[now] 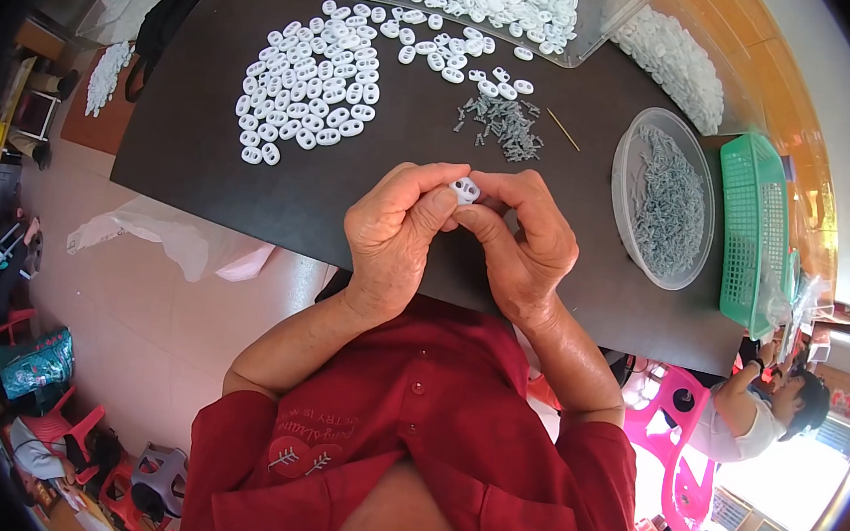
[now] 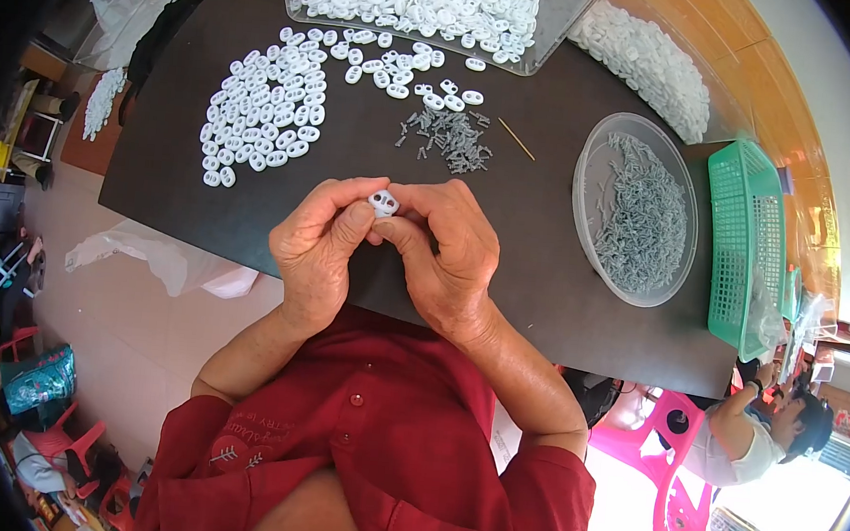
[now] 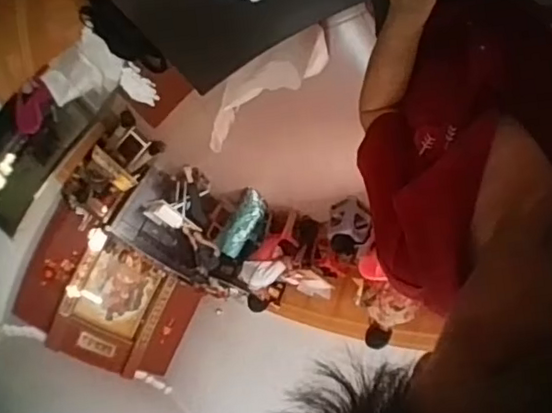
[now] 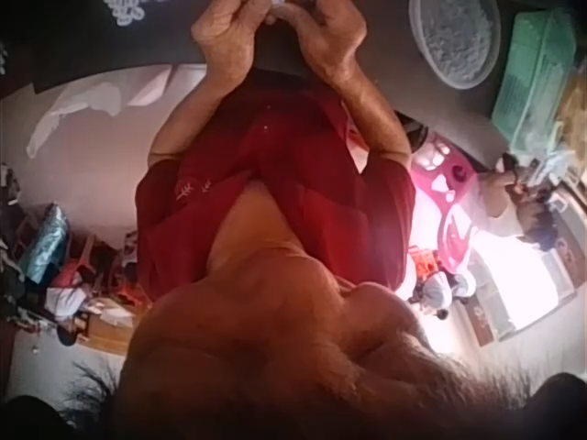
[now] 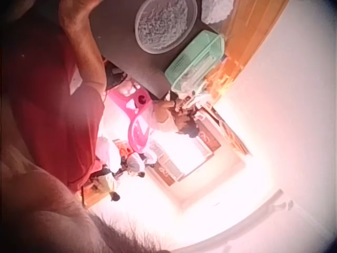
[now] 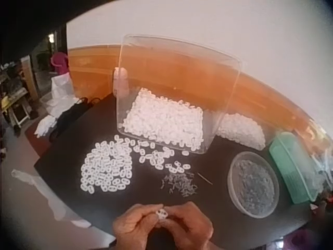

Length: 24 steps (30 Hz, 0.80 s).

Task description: Assembling small plastic rings by inserting metal pins into them at a workbench.

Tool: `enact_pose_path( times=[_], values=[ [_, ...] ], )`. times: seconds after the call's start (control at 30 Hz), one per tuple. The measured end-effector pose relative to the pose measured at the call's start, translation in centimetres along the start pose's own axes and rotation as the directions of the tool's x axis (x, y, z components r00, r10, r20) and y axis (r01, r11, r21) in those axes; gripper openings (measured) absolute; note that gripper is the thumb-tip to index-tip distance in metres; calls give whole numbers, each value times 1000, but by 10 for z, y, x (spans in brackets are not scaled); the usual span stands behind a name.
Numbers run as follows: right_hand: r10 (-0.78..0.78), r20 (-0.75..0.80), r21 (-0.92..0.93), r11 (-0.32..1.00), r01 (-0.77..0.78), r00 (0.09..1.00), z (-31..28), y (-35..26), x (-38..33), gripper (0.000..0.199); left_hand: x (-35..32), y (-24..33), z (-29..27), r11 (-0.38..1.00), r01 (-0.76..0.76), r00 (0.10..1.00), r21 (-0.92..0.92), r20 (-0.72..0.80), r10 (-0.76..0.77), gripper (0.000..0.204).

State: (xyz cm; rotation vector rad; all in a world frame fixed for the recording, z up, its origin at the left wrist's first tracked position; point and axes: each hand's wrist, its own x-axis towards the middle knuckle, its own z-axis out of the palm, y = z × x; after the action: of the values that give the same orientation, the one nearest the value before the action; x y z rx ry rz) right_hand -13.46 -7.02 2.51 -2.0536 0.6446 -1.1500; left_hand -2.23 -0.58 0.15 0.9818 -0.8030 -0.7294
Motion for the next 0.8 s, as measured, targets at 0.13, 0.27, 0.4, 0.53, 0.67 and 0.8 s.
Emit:
enact_pose_path(
  times=[0.13, 0.27, 0.4, 0.53, 0.67, 0.8],
  values=[
    [107, -30, 89, 991, -104, 994, 4, -4, 0, 26, 1, 4, 0, 999, 54, 999, 3, 1, -54, 19],
    [75, 7, 53, 996, -75, 997, 1, -3, 1, 26, 2, 8, -3, 999, 36, 999, 0, 40, -36, 21],
    [28, 7, -5, 1000, -28, 1000, 2, -4, 0, 25, 3, 10, -5, 1000, 24, 997, -2, 70, -24, 24],
    [20, 1, -7, 1000, -20, 1000, 7, -6, -1, 24, 4, 4, -4, 992, -86, 996, 97, 43, 82, 24],
    [-20, -30, -48, 999, 18, 999, 11, -7, -2, 23, 0, 5, -2, 995, -81, 997, 57, 24, 80, 23],
    [-49, -78, -105, 994, 40, 996, 17, -8, -3, 19, -3, 4, 5, 993, -49, 998, -112, -37, 45, 22]
  ],
)
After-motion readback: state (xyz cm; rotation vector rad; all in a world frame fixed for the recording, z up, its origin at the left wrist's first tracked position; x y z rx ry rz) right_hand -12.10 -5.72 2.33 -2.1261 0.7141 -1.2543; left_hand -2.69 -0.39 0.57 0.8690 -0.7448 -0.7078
